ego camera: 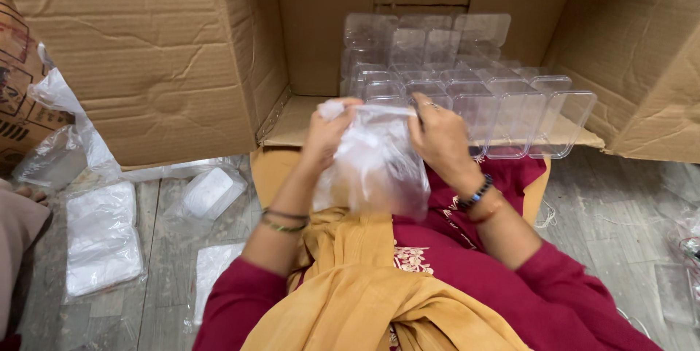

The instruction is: The person sits on the floor and wraps clear plastic containers in plastic bags one at a time, then stacks the wrapped containers inside a large cardboard box, arranging them in rows as the box fills.

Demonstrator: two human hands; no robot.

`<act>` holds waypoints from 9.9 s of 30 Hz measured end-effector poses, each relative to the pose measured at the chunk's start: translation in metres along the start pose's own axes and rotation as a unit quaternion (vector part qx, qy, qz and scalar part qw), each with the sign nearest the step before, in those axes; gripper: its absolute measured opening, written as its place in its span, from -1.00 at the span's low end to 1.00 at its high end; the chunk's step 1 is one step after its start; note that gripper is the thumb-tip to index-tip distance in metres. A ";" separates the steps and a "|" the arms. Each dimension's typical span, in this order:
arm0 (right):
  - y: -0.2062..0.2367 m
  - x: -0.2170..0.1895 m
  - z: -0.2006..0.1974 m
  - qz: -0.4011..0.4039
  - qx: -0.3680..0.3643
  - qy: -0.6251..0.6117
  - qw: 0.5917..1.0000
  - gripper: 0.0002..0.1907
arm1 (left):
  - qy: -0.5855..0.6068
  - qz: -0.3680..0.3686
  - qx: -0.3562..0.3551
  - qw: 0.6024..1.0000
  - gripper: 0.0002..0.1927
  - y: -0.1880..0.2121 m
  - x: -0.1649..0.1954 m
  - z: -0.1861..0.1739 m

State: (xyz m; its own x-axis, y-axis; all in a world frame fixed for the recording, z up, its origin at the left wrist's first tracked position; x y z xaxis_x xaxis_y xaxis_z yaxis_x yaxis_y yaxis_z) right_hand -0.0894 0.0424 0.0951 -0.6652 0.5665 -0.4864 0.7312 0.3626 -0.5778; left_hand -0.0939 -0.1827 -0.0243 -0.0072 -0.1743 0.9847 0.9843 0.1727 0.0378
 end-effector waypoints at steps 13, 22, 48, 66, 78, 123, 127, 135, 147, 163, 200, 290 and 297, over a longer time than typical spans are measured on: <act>0.046 -0.029 0.146 0.319 -0.181 -0.561 0.742 -0.83 | 0.115 0.005 0.161 0.980 -0.69 0.084 -0.039 -0.112; 0.087 -0.035 0.275 0.179 -0.276 -0.370 0.869 -0.66 | 0.221 -0.171 0.195 0.940 -0.66 0.144 -0.144 -0.180; 0.042 -0.101 0.180 -0.042 -0.349 -0.277 0.894 -0.79 | -0.194 -0.240 0.469 0.827 -0.25 0.216 -0.082 -0.356; 0.012 -0.071 0.071 0.107 -0.108 -0.642 0.752 -0.71 | -0.165 0.177 0.131 0.961 -0.71 0.131 0.108 -0.049; 0.018 -0.024 0.033 0.189 -0.068 -0.545 0.814 -0.86 | 0.060 -0.060 0.020 0.996 -0.84 0.099 0.086 0.030; 0.037 0.065 -0.045 0.086 -0.026 -0.159 0.983 -0.77 | 0.068 -0.026 -0.201 0.977 -0.76 0.001 -0.026 0.058; 0.012 0.068 -0.013 0.099 -0.001 0.107 0.989 -0.70 | -0.096 0.072 0.044 0.992 -0.74 -0.054 -0.039 0.083; 0.050 0.078 0.019 0.244 0.112 -0.545 0.794 -0.88 | 0.148 -0.003 -0.097 0.984 -0.81 0.028 -0.013 0.082; 0.070 0.091 0.096 0.331 -0.014 -0.468 0.819 -0.78 | 0.104 -0.029 0.045 0.993 -0.71 0.021 -0.065 0.033; 0.031 -0.048 0.145 0.041 -0.247 -0.370 0.895 -0.78 | 0.218 -0.173 -0.043 0.959 -0.47 0.192 -0.036 -0.106; 0.022 -0.021 0.043 0.188 -0.020 -0.567 0.802 -0.87 | 0.057 0.128 -0.027 0.990 -0.82 0.081 0.097 0.025; 0.040 0.072 -0.051 0.050 0.121 0.035 0.991 -0.15 | -0.207 0.203 0.154 0.945 -0.77 0.118 0.112 -0.089; -0.006 0.000 0.015 0.000 0.050 0.087 0.995 -0.03 | -0.244 0.261 0.138 0.924 -0.78 0.075 0.123 0.021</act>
State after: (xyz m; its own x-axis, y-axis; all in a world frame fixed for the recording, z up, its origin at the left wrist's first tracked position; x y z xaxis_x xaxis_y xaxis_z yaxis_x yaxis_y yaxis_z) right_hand -0.0956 0.0287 0.0886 -0.6229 0.6887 -0.3712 0.7071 0.2926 -0.6437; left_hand -0.0242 -0.1709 0.1037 0.3104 0.4488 0.8380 0.7945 0.3616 -0.4879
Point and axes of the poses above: each hand's wrist, its own y-axis away from the middle knuckle, its own z-axis out of the palm, x = y × z, the point moved 7 cm from there along -y, towards the middle knuckle, and after that the axes turned 8 degrees about -y, right-handed, at the moved point
